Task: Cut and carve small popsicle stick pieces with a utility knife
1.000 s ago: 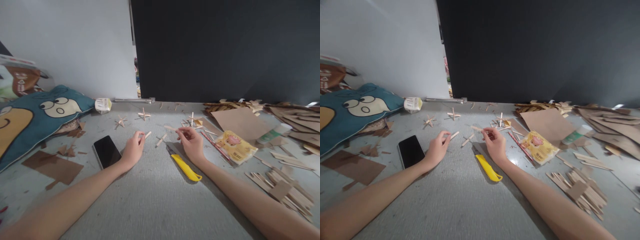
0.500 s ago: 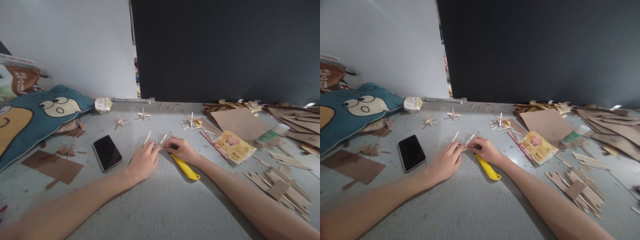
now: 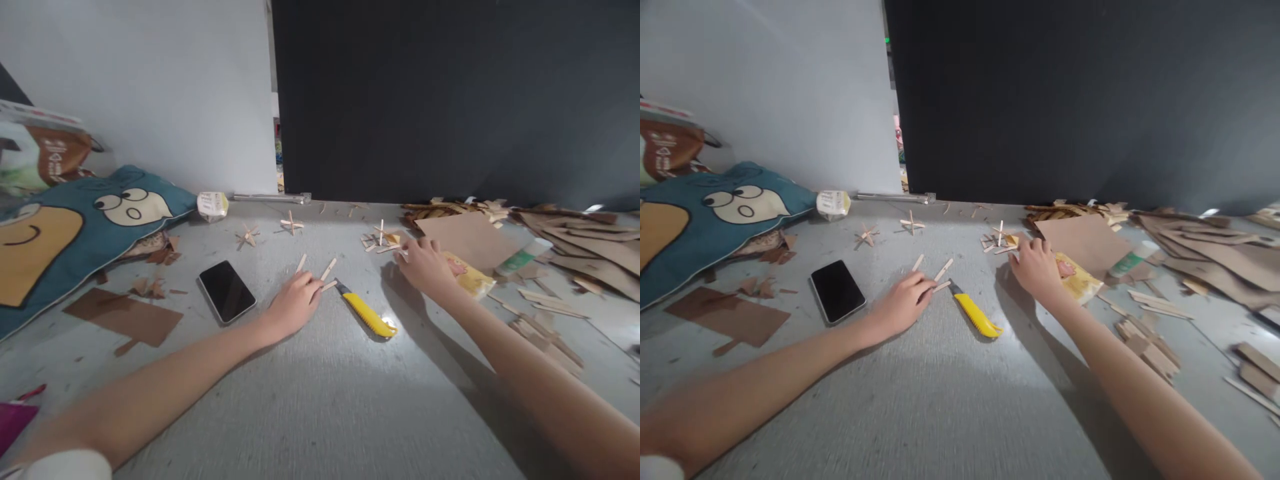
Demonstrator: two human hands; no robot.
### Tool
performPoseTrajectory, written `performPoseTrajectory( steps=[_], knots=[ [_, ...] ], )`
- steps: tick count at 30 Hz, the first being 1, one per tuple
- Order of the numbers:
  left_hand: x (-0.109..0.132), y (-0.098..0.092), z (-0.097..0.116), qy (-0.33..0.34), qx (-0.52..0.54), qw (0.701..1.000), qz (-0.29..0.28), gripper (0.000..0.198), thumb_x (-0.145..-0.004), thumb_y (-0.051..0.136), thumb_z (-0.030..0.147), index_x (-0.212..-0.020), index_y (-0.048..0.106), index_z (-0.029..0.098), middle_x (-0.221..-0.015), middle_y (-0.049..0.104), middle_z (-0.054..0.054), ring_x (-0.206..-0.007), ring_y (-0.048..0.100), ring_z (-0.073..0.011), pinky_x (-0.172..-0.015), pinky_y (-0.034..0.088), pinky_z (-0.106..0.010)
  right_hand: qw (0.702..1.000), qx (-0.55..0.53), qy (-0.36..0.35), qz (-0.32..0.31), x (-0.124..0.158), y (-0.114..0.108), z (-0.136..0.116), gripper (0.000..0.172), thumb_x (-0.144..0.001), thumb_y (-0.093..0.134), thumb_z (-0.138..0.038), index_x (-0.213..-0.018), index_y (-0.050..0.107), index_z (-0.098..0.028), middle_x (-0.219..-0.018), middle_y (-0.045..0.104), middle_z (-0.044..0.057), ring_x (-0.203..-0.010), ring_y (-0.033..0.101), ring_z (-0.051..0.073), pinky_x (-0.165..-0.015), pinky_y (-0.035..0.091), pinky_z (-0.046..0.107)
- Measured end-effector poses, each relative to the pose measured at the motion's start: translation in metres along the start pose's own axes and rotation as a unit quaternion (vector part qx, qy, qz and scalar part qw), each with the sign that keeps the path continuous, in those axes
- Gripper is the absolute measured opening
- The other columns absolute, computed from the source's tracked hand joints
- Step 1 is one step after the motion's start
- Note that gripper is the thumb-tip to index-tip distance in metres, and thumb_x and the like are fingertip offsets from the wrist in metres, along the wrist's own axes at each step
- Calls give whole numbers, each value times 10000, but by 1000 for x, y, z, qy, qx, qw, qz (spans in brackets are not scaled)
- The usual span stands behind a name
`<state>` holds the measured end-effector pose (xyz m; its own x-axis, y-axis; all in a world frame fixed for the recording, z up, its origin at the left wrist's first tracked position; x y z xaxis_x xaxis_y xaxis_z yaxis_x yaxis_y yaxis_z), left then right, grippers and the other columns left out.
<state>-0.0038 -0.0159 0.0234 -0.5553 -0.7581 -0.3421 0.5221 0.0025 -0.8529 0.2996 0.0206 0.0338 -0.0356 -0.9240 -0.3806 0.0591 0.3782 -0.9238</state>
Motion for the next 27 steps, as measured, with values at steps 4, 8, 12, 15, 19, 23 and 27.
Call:
performPoseTrajectory(
  steps=[4, 8, 12, 15, 19, 23, 27],
  knots=[
    [-1, 3, 2, 10, 29, 999, -41, 309, -1038, 465, 199, -1191, 733, 220, -1112, 753, -87, -1020, 723, -253, -915, 579, -423, 996, 53, 44, -59, 23, 4, 18, 390, -1055, 440, -372, -1146, 666, -67, -1234, 600, 303, -1155, 531, 426, -930, 412, 522],
    [-1, 6, -1, -3, 41, 999, -34, 360, -1016, 470, 197, -1296, 690, 251, -1148, 771, -75, -1005, 740, -243, -884, 585, -395, 995, -17, 56, -75, 29, 5, 13, 327, -1048, 400, -278, -1084, 651, -71, -1223, 601, 321, -1162, 533, 441, -917, 424, 550],
    [-4, 2, -9, -13, 86, 996, 33, 415, -967, 536, 188, -1373, 616, 216, -1084, 746, -90, -974, 720, -229, -902, 585, -392, 992, -85, 28, -85, 30, -1, -3, 208, -995, 413, -122, -1064, 609, -114, -1009, 692, 213, -961, 651, 308, -839, 471, 386],
    [-7, -5, -12, 4, 109, 989, 95, 577, -897, 609, 141, -1460, 516, 224, -1231, 701, -115, -1187, 657, -258, -1044, 536, -455, 985, -137, 2, -103, 45, -10, -27, 201, -1018, 386, -144, -1090, 572, -171, -786, 687, 82, -706, 657, 233, -664, 455, 305],
    [-10, 1, -8, 33, 131, 991, 11, 415, -917, 593, 127, -1315, 616, 242, -1290, 723, -91, -1283, 635, -253, -1118, 497, -492, 958, -272, -67, -69, 78, -31, -71, 234, -1047, 488, -412, -1188, 516, -227, -895, 738, 88, -805, 727, 277, -653, 452, 307],
    [-10, 6, -11, 12, 125, 992, -9, 357, -933, 619, 161, -1276, 643, 255, -1262, 758, -74, -1283, 656, -264, -1117, 502, -510, 962, -236, -100, -91, 98, -31, -92, 156, -1002, 577, -383, -1053, 572, -236, -964, 747, 102, -716, 712, 242, -575, 370, 284],
    [-10, 7, -14, 0, 121, 993, -7, 344, -922, 653, 185, -1262, 658, 237, -1277, 748, -89, -1271, 664, -267, -1106, 515, -493, 971, -203, -81, -102, 92, -18, -80, 127, -1015, 549, -341, -1005, 593, -223, -874, 739, 83, -632, 675, 218, -540, 322, 284]
  ],
)
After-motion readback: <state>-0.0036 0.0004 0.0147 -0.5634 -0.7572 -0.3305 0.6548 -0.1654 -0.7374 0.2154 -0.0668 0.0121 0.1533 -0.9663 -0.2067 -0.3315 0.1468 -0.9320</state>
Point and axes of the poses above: each hand's wrist, its own x-axis away from the middle knuckle, its own y-axis out of the palm, z = x × y, the point moved 4 cm from there along -x, towards the middle knuckle
